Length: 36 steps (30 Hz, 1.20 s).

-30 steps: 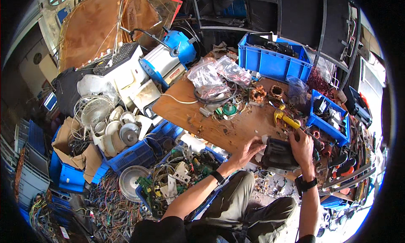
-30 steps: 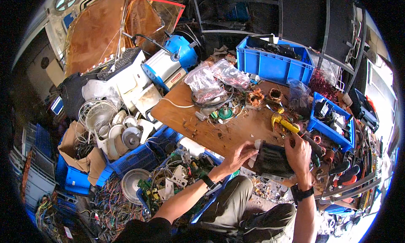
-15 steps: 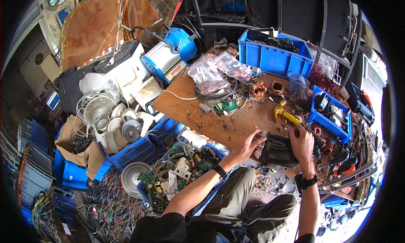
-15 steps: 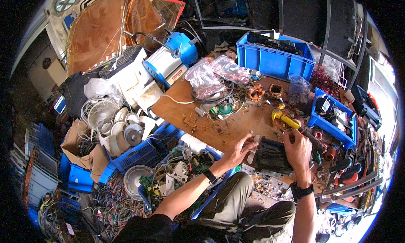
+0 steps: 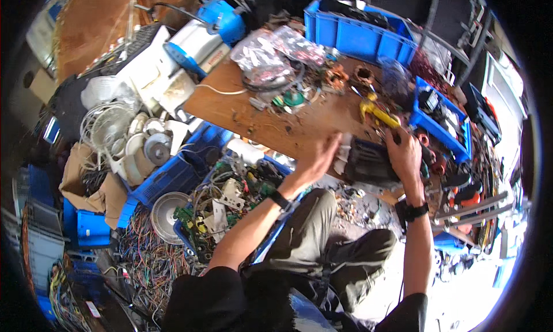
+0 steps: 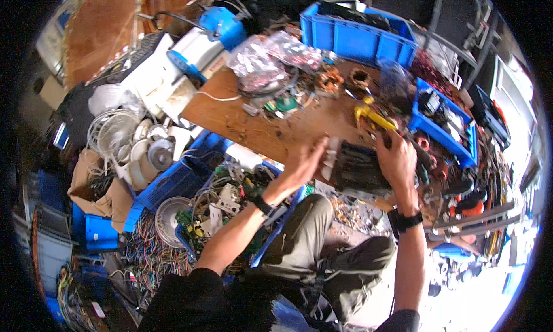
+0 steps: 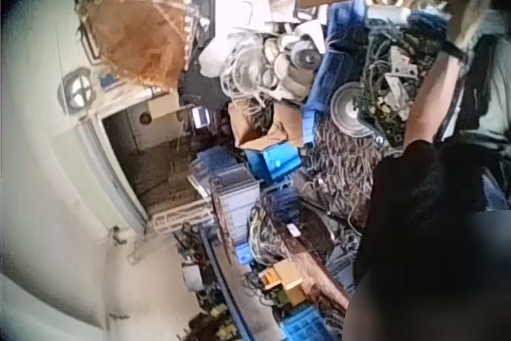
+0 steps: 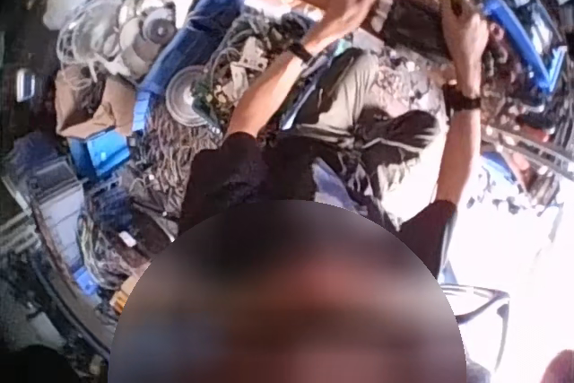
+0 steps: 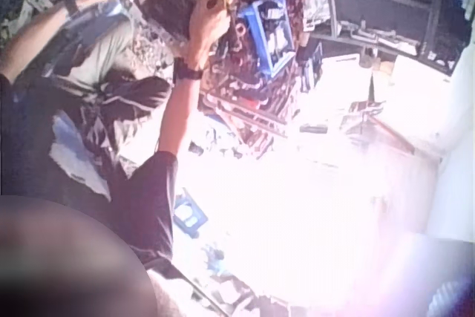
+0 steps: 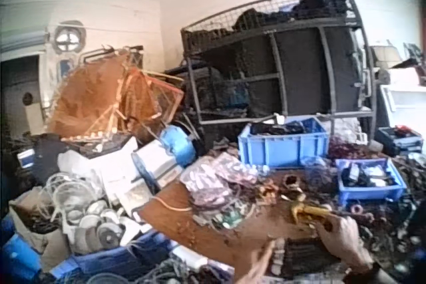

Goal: Dismantling an electric motor on a workbench using hand tools.

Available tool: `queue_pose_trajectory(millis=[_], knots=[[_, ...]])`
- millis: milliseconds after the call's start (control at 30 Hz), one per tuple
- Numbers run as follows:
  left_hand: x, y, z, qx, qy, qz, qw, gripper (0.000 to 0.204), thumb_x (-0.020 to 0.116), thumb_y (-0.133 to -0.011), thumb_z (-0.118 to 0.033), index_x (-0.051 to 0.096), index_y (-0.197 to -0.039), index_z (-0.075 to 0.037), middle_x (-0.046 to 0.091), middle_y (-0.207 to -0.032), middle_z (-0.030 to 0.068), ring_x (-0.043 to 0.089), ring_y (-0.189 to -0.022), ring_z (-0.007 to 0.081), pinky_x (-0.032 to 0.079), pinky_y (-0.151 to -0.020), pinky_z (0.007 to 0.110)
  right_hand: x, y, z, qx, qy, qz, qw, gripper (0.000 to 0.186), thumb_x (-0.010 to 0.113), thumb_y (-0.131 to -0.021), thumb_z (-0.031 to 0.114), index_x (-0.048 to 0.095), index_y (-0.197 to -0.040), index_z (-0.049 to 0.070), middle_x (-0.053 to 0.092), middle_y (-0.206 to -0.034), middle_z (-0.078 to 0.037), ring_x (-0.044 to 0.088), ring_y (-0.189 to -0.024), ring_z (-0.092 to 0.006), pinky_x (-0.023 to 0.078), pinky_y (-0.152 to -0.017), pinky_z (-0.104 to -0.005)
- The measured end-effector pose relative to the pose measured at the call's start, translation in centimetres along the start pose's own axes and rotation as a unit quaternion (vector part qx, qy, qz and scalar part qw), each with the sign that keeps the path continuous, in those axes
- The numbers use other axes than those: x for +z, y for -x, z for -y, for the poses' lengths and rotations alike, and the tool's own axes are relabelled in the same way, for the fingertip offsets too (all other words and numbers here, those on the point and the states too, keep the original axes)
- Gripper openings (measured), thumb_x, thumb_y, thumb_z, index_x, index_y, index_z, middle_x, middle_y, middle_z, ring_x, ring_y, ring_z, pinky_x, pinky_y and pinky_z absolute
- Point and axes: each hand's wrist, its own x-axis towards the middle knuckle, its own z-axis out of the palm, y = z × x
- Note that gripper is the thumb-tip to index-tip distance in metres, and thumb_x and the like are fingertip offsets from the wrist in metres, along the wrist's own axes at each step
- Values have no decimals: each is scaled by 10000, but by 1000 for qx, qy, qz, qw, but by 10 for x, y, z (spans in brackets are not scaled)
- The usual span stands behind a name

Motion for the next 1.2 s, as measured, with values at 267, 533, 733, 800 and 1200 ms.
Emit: queue_pose_trajectory(millis=[267, 533, 733, 800, 1200], knots=[[-17, 8, -11, 60, 27, 67, 996, 421, 664, -1080, -283, 661, -1377, 15, 773, -1178, 133, 735, -1022, 177, 601, -885, 318, -5, 0, 6, 28, -13, 23, 999, 328, 673, -981, 350, 738, -947, 30, 743, -837, -214, 721, -816, -442, 576, -735, -516], [-17, -11, -9, 105, -129, 19, 986, 409, 644, -1084, -334, 745, -1180, 50, 770, -919, 170, 658, -736, 173, 509, -645, 322, -4, 0, 4, 25, -10, 19, 999, 339, 682, -971, 357, 738, -950, 24, 746, -845, -209, 716, -801, -449, 572, -731, -516], [-18, -29, -16, -159, 104, 98, 977, 505, 621, -1079, -422, 749, -1106, 66, 785, -868, 167, 787, -701, 258, 666, -595, 333, -5, 2, 5, 24, -9, 10, 1000, 347, 679, -979, 364, 743, -947, 24, 745, -844, -210, 716, -796, -445, 569, -726, -519], [-20, -26, -15, -153, 99, 93, 979, 512, 615, -1081, -426, 749, -1102, 68, 786, -875, 170, 786, -695, 252, 662, -584, 327, -3, 2, 4, 20, -9, 6, 1000, 345, 680, -980, 359, 745, -943, 22, 743, -833, -212, 718, -789, -439, 565, -712, -518], [-15, 13, -14, 58, 69, 117, 989, 662, 767, -1009, -291, 475, -1546, -39, 671, -1356, 210, 663, -1258, 287, 537, -1077, 408, -3, 3, -5, -22, -100, -45, 994, 288, 662, -1007, 293, 728, -992, 12, 703, -803, -238, 691, -717, -448, 532, -637, -519]])
